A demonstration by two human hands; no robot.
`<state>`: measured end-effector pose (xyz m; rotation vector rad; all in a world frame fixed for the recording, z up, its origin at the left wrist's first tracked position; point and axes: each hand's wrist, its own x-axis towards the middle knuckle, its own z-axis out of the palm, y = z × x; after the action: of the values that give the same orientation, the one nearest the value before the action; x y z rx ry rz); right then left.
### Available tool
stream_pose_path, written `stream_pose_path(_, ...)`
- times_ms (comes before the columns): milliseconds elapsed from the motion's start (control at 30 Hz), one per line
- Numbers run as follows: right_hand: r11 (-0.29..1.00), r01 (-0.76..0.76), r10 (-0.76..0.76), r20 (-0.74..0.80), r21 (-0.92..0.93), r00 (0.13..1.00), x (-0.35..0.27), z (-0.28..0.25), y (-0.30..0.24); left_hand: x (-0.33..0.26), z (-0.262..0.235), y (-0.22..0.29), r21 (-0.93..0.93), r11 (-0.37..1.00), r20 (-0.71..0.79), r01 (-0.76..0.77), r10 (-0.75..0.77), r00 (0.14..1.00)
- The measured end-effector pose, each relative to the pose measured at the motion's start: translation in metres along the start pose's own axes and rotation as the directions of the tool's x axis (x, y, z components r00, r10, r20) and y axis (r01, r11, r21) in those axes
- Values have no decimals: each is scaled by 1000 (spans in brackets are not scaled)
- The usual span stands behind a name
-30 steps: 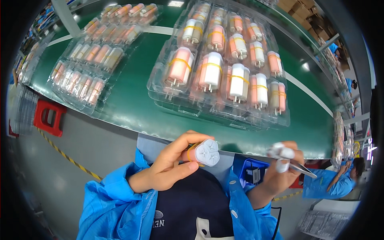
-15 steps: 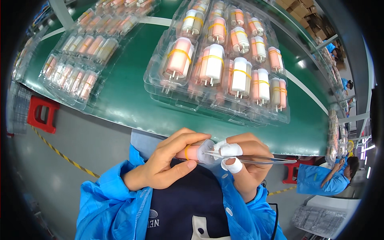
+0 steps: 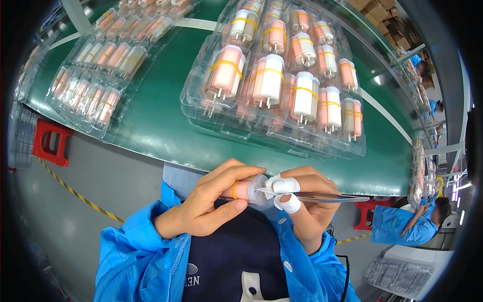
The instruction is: The person uses tweezers to insert small white components into the top of cylindrical objects. They pick up each cylinder from a clear plastic tray, perform the insertion, and place the item back into the tray. The process is repeated for multiple units in a factory setting.
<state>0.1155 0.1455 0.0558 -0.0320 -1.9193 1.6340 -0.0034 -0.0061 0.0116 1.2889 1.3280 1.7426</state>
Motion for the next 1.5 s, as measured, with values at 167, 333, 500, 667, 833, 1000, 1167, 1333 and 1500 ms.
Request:
stream_pose_path(167,1000,8,-8,-16,-15,1000,-4,-1,3,-1,0,-1,-8,1000,-16,-10,10,1000)
stream_pose_path(333,1000,9,-9,-26,-9,1000,-5,0,3,-2,1,-1,-41,999,-34,-6,4,999)
stream_pose_path(500,998,18,-18,3,-53,1000,-3,0,2,-2,2,-3,-25,999,-46,-25,24,999)
stream_pose_path(667,989,-11,22,77,-150,997,5,0,-11,0,-2,1,126,991,5,-53,53,999)
stream_pose_path(833,961,-101,160,223,-256,962,12,-5,-21,1,-3,2,295,951,99,-90,63,993)
stream_pose_path(1000,969,-164,203,215,-184,955,13,-6,-19,-3,0,-6,242,969,40,-47,39,998)
stream_pose_path(1167,888,-215,256,-48,406,966,-6,-3,4,-2,-5,1,-144,987,11,67,-66,998)
stream_pose_path(1333,895,-222,262,-51,388,964,-11,0,7,-5,-2,7,-363,911,17,194,-202,979)
stream_pose_path(1500,942,-170,183,-19,288,983,-9,-3,10,-7,-3,5,-359,910,32,209,-212,977)
